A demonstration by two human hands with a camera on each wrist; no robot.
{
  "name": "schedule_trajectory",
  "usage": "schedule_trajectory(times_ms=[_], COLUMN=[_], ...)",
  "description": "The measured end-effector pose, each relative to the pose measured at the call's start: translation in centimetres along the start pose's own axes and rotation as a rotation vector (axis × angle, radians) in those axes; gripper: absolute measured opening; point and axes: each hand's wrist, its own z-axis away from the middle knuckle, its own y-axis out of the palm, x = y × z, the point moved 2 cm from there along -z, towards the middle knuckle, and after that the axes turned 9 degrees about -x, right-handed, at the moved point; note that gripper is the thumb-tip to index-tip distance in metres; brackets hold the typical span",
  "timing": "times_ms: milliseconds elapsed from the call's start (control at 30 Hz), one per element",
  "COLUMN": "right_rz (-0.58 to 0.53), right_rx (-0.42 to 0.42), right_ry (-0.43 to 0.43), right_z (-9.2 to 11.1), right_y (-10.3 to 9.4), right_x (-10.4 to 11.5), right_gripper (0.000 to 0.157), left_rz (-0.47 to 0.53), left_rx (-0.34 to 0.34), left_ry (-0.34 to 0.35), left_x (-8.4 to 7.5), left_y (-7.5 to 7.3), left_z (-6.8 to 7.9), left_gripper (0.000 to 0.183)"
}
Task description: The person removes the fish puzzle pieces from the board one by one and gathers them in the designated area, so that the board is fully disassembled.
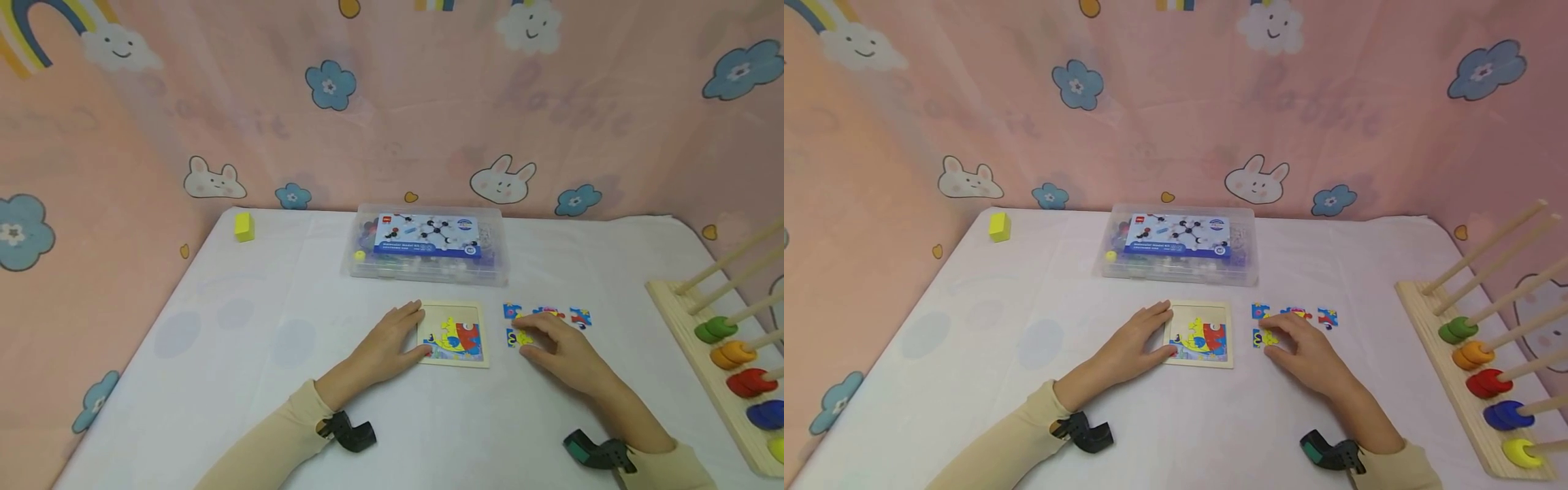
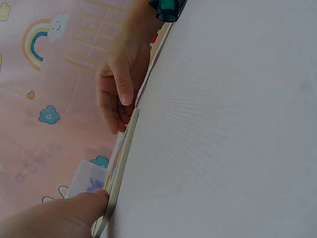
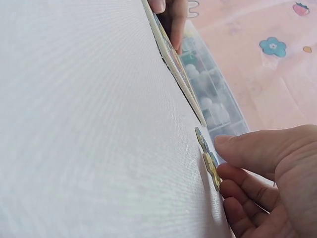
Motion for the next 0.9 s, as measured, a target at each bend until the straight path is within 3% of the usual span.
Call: schedule_trajectory(times_ms=[367, 900], right_rz=[-0.054, -0.135], right_rx=[0.023, 0.152], right_ry=[-0.023, 0.021], right_z=[-0.5, -2.6], right_y=[0.1, 2.9], right_x=[0.7, 4.7], right_gripper=[0.037, 0.041], left_rz=[-0.006, -0.006], left_rx=[-0.003, 0.002], left_ry=[0.010, 0.005], left_x=[0.0, 0.2], left_y=[0.0, 0.2], left_z=[0.0, 0.0], left_gripper=[0.065, 0.065])
